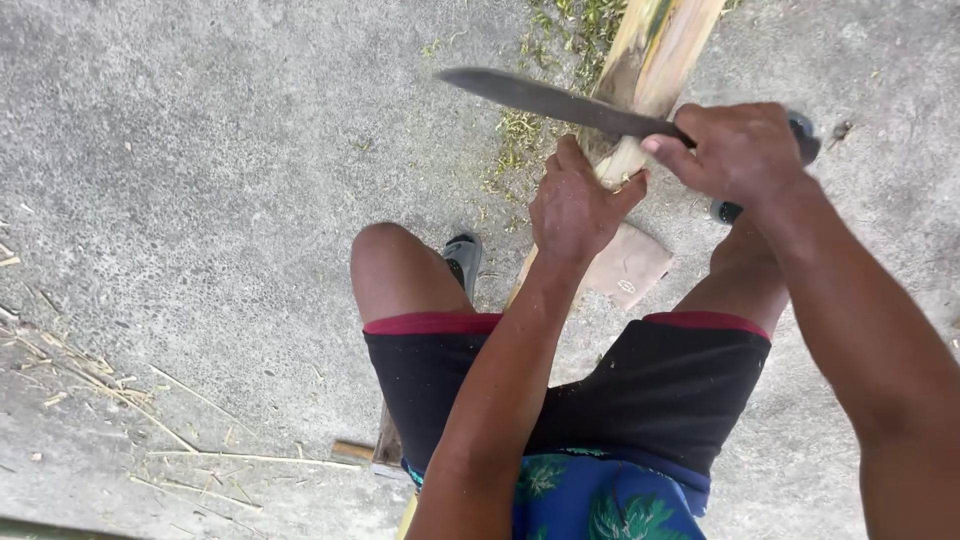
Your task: Shaving and smoothing a bamboo pole using a machete.
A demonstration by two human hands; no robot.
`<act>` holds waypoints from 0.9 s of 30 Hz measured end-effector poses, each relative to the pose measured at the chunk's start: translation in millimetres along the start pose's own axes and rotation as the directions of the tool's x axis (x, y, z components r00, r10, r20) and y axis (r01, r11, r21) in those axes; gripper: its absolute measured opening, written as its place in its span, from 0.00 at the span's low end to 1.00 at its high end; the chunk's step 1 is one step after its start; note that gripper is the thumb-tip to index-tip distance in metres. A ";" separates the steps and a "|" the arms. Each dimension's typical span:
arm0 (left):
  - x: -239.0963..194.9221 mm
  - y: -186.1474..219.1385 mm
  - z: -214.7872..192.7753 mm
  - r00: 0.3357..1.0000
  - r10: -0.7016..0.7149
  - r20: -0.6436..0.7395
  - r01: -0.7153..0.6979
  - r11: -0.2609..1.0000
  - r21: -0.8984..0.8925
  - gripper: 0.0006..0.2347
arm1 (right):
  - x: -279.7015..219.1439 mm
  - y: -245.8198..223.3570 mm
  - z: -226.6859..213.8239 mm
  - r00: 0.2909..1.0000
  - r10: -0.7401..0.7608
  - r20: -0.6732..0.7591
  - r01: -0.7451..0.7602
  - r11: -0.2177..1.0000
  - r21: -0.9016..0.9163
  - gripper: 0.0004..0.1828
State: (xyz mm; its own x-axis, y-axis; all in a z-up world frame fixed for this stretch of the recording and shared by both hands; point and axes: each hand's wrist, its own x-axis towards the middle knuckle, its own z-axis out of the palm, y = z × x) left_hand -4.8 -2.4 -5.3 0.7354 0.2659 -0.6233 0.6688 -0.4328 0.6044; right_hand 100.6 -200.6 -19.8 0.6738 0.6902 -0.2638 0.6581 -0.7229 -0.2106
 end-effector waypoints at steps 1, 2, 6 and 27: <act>1.5 -0.4 1.0 1.000 0.013 0.000 -0.013 1.000 0.002 0.39 | 3.3 10.5 2.1 0.999 0.017 0.040 -0.016 0.999 -0.038 0.29; 2.9 -0.6 1.6 1.000 0.027 -0.001 -0.027 1.000 0.005 0.40 | 6.6 20.8 3.7 0.996 0.036 0.080 -0.030 0.997 -0.076 0.27; 1.5 2.3 -2.2 1.000 -0.007 0.025 0.007 1.000 -0.003 0.40 | 26.2 87.9 13.8 0.945 0.279 -0.171 -0.270 0.960 0.078 0.28; 0.9 5.5 -11.1 0.996 -0.052 0.075 0.055 0.998 -0.037 0.35 | 74.6 10.9 -84.5 0.944 0.149 0.293 -0.012 0.906 -0.422 0.40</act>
State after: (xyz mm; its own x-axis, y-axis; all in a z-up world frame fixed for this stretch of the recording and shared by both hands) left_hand 0.7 5.0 3.0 0.6893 0.2231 -0.6893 0.7119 -0.3851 0.5873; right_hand 186.4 -154.4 37.8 0.6360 0.5346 -0.5565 0.7302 -0.6502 0.2098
